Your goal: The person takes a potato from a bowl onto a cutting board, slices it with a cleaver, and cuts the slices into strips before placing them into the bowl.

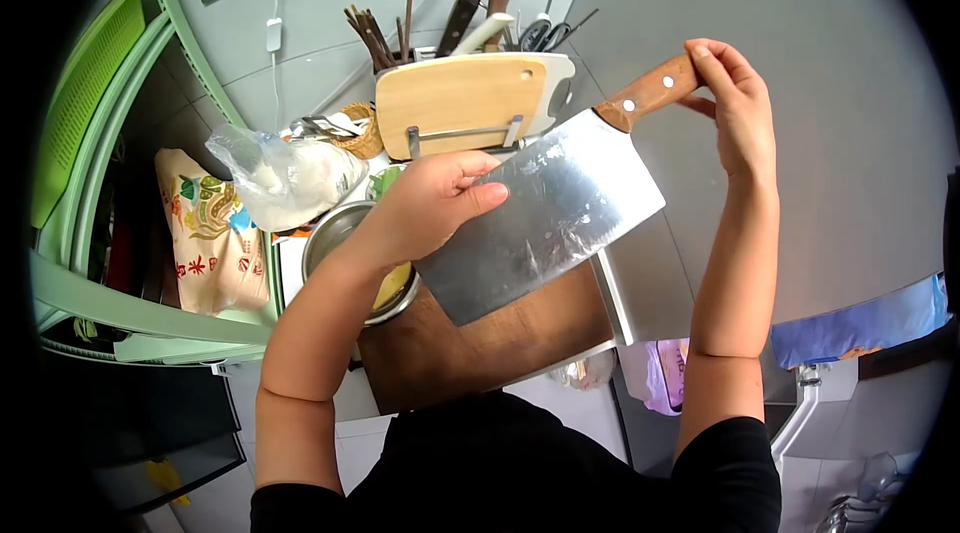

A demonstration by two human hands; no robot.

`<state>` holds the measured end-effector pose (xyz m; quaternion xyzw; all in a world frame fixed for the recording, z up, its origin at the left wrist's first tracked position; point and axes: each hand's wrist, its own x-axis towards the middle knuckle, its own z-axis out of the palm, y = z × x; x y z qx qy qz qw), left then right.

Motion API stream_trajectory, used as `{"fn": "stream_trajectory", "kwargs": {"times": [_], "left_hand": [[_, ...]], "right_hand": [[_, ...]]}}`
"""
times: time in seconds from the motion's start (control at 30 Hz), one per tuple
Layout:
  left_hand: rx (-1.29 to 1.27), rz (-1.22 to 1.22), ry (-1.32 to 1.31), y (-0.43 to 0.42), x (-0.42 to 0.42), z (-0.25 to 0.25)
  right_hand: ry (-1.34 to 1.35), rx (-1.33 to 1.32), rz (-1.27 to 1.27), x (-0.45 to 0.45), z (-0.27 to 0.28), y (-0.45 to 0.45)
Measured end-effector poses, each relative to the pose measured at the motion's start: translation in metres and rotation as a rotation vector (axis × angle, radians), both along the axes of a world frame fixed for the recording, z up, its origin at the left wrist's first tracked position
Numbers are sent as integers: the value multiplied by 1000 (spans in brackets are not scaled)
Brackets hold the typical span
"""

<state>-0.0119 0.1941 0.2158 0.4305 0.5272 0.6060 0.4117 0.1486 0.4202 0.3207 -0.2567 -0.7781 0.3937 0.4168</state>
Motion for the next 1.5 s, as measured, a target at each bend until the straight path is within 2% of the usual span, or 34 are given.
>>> {"fn": "stream_trajectory", "kwargs": {"times": [0.03, 0.07, 0.1, 0.13, 0.2, 0.23, 0.27, 0.33, 0.4, 0.47, 0.53, 0.6, 0.67, 0.73, 0.8, 0.87, 0.9, 0.93, 0.97, 1.0, 1.07, 1.2, 1.27, 1.33, 1.4, 1.47, 1.5], "left_hand": [[-5, 0, 162, 3, -2, -4], [-11, 4, 327, 4, -4, -7], [-22, 40, 444, 3, 0, -7], [-39, 49, 434, 1, 6, -9], [-39, 154, 848, -6, 20, -15], [104, 213, 891, -7, 27, -29], [66, 191, 989, -15, 34, -37], [229, 144, 1126, -24, 47, -64], [218, 98, 1404, -35, 63, -77], [200, 102, 1411, -40, 66, -102], [202, 146, 1488, -45, 63, -113], [124, 133, 1513, -49, 56, -119], [190, 273, 1390, -45, 47, -126], [266, 304, 1349, -42, 26, -142], [4, 870, 1025, -40, 5, -155], [-452, 739, 1002, -55, -22, -199], [-451, 736, 1002, -57, -23, -201], [-671, 571, 939, -57, -25, -203], [-884, 396, 868, -57, -26, -204], [-887, 387, 870, -56, -26, -203], [-960, 334, 903, -51, -28, -200], [-989, 314, 901, -54, -35, -192], [-776, 477, 706, -64, -39, -193], [-741, 567, 474, -68, -46, -162], [-478, 563, -123, -79, -55, -150], [-379, 425, -512, -91, -68, -142], [-315, 415, -566, -95, -69, -141]], "right_hand": [[-95, 218, -52, 3, -4, 3], [-102, 211, -49, 10, -8, 1], [-222, 696, -101, 16, -8, -17], [-334, 1179, -141, 22, -13, -35], [-570, 1105, 189, 24, -36, -71], [-715, 951, 317, 26, -50, -86], [-857, 792, 446, 27, -65, -98], [-1163, 457, 564, 32, -98, -100], [-1201, 293, 857, 43, -128, -97], [-1216, 217, 896, 58, -164, -102], [-1134, 200, 863, 73, -183, -108], [-953, 14, 705, 83, -197, -113], [-893, -52, 661, 86, -203, -119], [-831, -115, 500, 91, -225, -118], [-755, -131, 412, 98, -242, -118], [-739, -406, 217, 101, -254, -115], [-748, -457, 180, 102, -260, -112], [-748, -459, 177, 103, -265, -108], [-781, -319, 165, 103, -269, -106], [-813, -180, 152, 104, -272, -105], [-838, -134, 140, 105, -281, -105], [-877, -62, 108, 102, -290, -106], [-882, -83, 94, 101, -289, -108], [-897, -101, 80, 103, -290, -107], [-874, -117, 96, 103, -291, -103], [-882, -122, 101, 102, -290, -100], [-887, -126, 100, 101, -290, -99]]}}
